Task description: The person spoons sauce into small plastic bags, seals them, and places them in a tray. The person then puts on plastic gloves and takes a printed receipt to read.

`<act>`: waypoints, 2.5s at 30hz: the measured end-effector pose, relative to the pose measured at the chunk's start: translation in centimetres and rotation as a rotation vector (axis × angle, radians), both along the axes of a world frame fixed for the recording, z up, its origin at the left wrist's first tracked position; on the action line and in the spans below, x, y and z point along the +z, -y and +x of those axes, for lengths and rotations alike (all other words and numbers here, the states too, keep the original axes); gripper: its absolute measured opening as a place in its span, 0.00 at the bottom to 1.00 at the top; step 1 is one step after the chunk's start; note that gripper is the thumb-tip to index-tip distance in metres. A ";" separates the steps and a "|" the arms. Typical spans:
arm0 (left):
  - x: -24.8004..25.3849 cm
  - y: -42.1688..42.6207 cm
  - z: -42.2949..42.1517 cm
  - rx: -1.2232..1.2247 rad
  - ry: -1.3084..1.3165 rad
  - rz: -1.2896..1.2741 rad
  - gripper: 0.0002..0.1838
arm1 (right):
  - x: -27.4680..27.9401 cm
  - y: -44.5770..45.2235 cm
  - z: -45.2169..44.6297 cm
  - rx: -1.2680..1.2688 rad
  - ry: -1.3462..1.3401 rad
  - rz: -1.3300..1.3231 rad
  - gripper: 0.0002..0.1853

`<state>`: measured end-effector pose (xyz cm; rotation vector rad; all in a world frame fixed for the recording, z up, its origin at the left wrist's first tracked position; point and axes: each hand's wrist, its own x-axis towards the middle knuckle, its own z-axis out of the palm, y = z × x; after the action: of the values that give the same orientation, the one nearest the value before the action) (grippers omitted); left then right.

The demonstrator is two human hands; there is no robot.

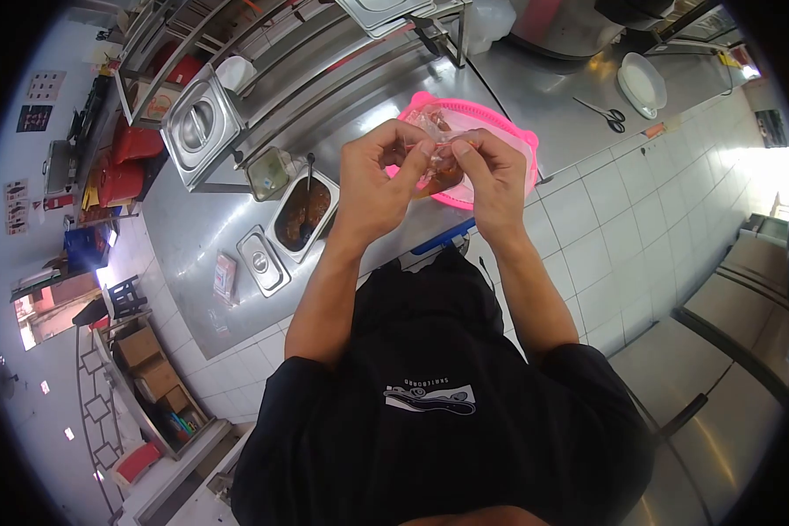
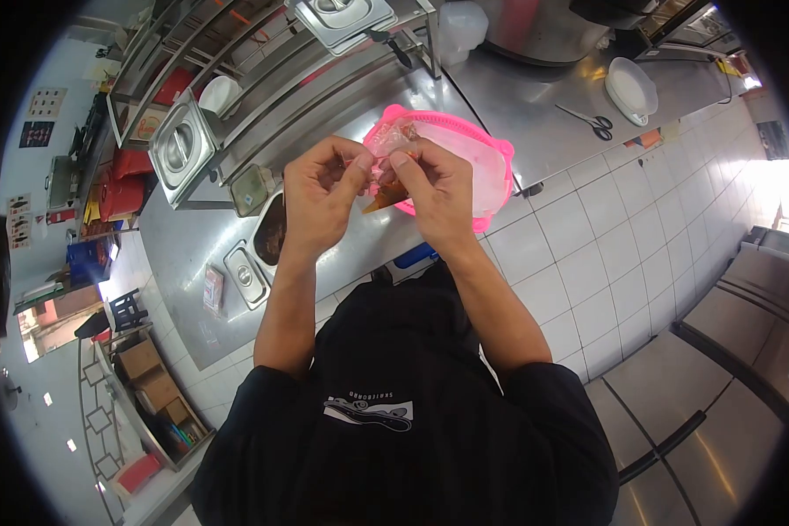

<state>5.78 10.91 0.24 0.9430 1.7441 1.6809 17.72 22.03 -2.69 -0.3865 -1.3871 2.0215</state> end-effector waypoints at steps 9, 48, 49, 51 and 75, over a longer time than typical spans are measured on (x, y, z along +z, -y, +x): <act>-3.7 -1.4 3.6 0.159 -0.127 -0.025 0.05 | -4.1 -1.1 1.3 0.017 -0.004 -0.053 0.05; -9.6 -4.9 6.3 0.271 -0.196 -0.266 0.06 | -10.3 -10.3 6.8 -0.265 0.322 0.501 0.09; -9.9 -5.1 6.4 0.251 -0.212 -0.298 0.05 | -10.2 -10.8 6.9 -0.278 0.366 0.513 0.08; -10.6 -5.3 6.1 0.232 -0.225 -0.330 0.05 | -10.3 -11.3 7.2 -0.293 0.405 0.531 0.08; -9.7 3.5 5.5 0.194 -0.413 -0.249 0.25 | -11.9 -7.9 7.9 -0.102 1.458 1.033 0.20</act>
<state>11.33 7.39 -9.45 1.0872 2.3208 1.4012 25.65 29.93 -14.61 -1.4742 -2.8146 0.4359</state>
